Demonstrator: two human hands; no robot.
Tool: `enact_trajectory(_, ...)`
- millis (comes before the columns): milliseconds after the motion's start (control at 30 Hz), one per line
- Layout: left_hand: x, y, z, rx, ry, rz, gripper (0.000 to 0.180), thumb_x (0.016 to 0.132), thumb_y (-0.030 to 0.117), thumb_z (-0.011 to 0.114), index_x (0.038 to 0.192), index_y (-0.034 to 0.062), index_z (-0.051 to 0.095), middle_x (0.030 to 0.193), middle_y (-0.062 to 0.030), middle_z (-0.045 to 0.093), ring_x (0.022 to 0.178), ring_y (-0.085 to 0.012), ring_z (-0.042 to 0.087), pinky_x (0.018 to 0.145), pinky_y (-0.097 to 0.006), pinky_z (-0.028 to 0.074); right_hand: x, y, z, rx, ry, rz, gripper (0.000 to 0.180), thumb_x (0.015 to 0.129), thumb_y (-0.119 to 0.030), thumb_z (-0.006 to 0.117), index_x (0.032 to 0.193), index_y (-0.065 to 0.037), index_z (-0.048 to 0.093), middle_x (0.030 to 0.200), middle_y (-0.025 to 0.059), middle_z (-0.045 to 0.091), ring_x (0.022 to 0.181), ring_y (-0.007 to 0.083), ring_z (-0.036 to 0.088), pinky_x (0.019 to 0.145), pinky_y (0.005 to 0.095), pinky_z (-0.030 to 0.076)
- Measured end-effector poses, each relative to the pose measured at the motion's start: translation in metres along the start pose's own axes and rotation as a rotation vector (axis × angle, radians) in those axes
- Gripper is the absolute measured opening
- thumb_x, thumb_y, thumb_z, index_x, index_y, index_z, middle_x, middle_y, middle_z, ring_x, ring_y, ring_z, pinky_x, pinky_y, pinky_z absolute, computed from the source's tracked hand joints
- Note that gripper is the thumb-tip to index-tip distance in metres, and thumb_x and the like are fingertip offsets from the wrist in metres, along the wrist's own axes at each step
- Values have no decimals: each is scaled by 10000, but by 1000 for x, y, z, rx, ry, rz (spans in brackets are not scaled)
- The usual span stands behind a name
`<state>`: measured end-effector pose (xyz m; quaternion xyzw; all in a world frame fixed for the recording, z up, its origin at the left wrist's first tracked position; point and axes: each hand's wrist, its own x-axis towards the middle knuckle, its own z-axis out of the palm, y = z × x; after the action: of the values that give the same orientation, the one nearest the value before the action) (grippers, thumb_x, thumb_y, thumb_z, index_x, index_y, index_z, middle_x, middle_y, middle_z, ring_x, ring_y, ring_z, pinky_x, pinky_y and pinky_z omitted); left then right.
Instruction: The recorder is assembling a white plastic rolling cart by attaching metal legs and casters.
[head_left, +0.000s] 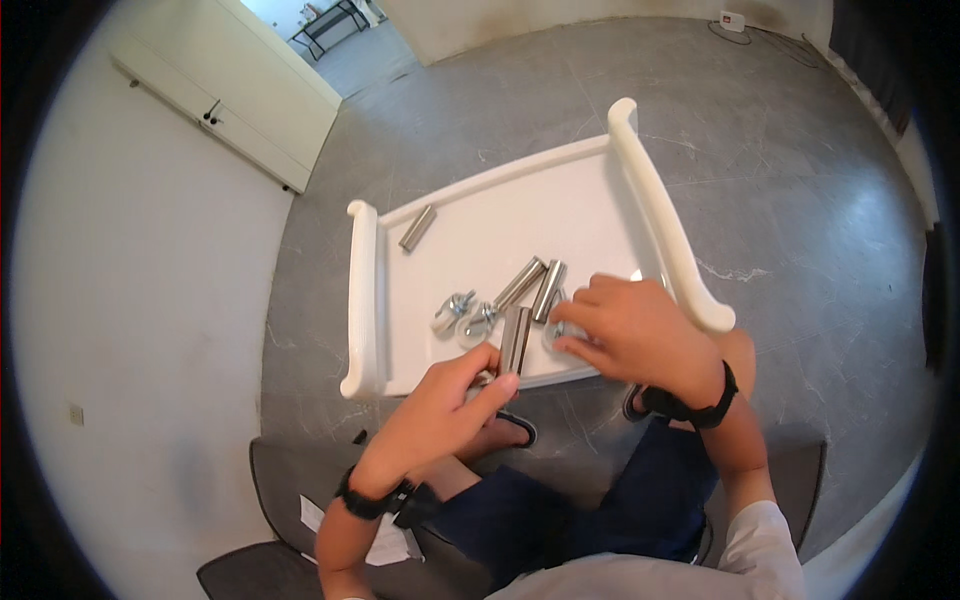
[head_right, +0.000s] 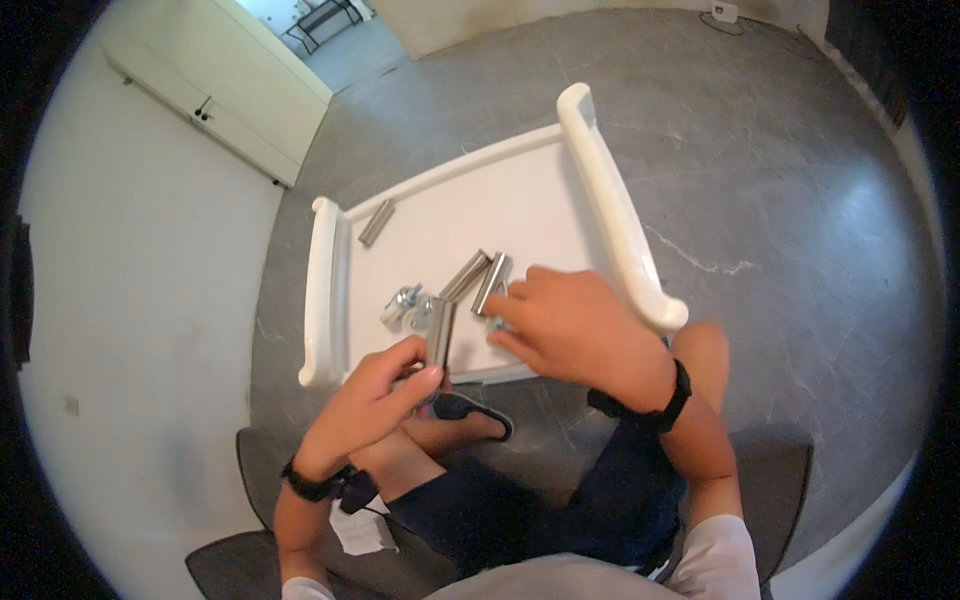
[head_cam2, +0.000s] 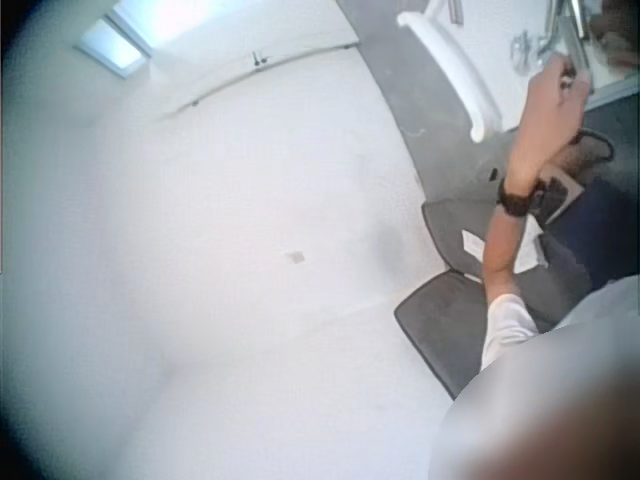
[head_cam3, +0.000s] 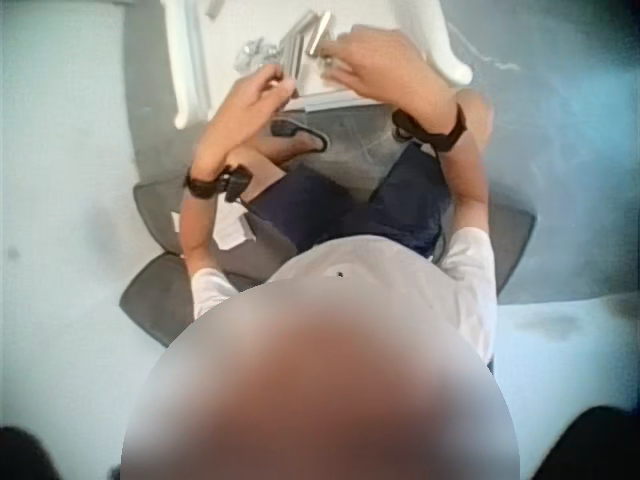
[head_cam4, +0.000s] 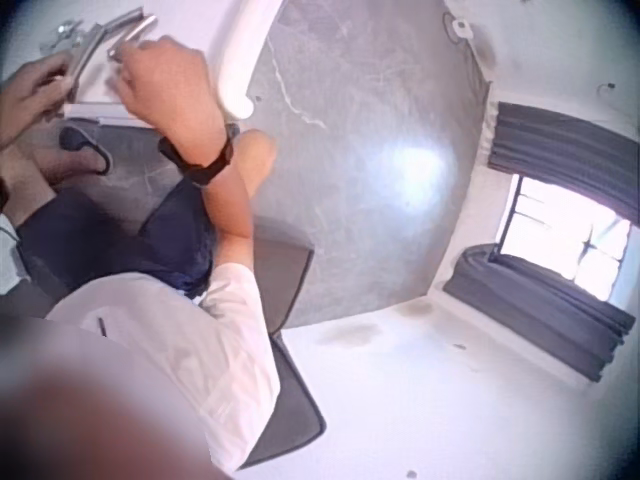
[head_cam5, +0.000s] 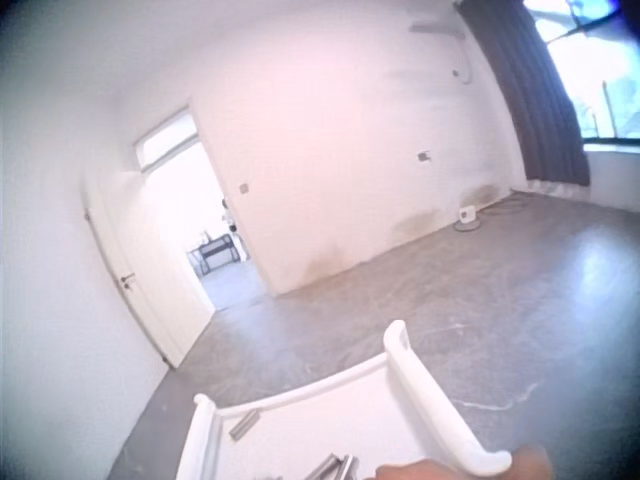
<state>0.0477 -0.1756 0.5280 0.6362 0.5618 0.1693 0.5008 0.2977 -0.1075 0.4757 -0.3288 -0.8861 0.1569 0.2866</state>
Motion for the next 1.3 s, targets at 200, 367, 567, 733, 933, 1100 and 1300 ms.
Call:
enact_trajectory(200, 71, -10, -21, 63, -141, -163, 331, 1009, 339, 587, 993, 14, 646, 790, -71, 658, 673, -148, 560, 638, -301, 445, 14, 9, 12, -45, -145, 49, 378, 834, -353, 748, 1115, -123, 642, 838, 95, 681, 838, 295, 688, 663, 421, 535)
enact_trajectory(367, 97, -4, -10, 351, 135, 37, 295, 971, 284, 625, 1056, 3, 659, 872, -150, 663, 765, -276, 596, 687, -367, 471, 30, 15, 35, -87, -11, 115, 356, 826, -319, 744, 1075, -94, 625, 870, 97, 658, 799, 291, 681, 594, 419, 536)
enact_trajectory(567, 89, -12, 0, 488, 493, 235, 270, 905, 120, 670, 1145, 3, 630, 1006, -141, 654, 905, -275, 653, 810, -367, 505, 31, 13, 40, -157, 38, 209, 272, 857, -242, 684, 1061, -73, 615, 822, 94, 626, 756, 282, 669, 577, 412, 541)
enact_trajectory(733, 82, -34, 2, 285, 478, 403, 395, 877, 8, 609, 1272, 20, 604, 1261, -162, 636, 1109, -283, 625, 1011, -369, 452, 34, 8, 37, -20, 59, 299, 288, 865, -173, 614, 1121, -44, 583, 804, 136, 608, 728, 326, 661, 607, 443, 540)
enact_trajectory(933, 84, -48, 8, 96, 455, 451, 522, 843, -33, 671, 1352, 24, 564, 1406, -192, 574, 1223, -346, 611, 1032, -382, 480, 34, 4, 37, 125, 127, 321, 376, 846, -140, 596, 1207, -41, 556, 873, 150, 602, 747, 342, 663, 629, 443, 521)
enact_trajectory(1100, 84, -54, 5, 212, 455, 433, 586, 795, -69, 697, 1359, 47, 591, 1284, -161, 670, 1127, -280, 682, 939, -347, 531, 38, 3, 40, 72, 16, 309, 385, 813, -118, 599, 1190, -45, 574, 909, 135, 590, 748, 329, 653, 625, 438, 515)
enact_trajectory(1300, 86, -55, 6, 284, 466, 479, 534, 802, -88, 651, 1320, 43, 618, 1213, -172, 690, 1073, -300, 699, 916, -341, 541, 39, 3, 43, 57, 7, 309, 379, 803, -104, 601, 1178, -48, 595, 897, 120, 577, 748, 310, 640, 624, 425, 512)
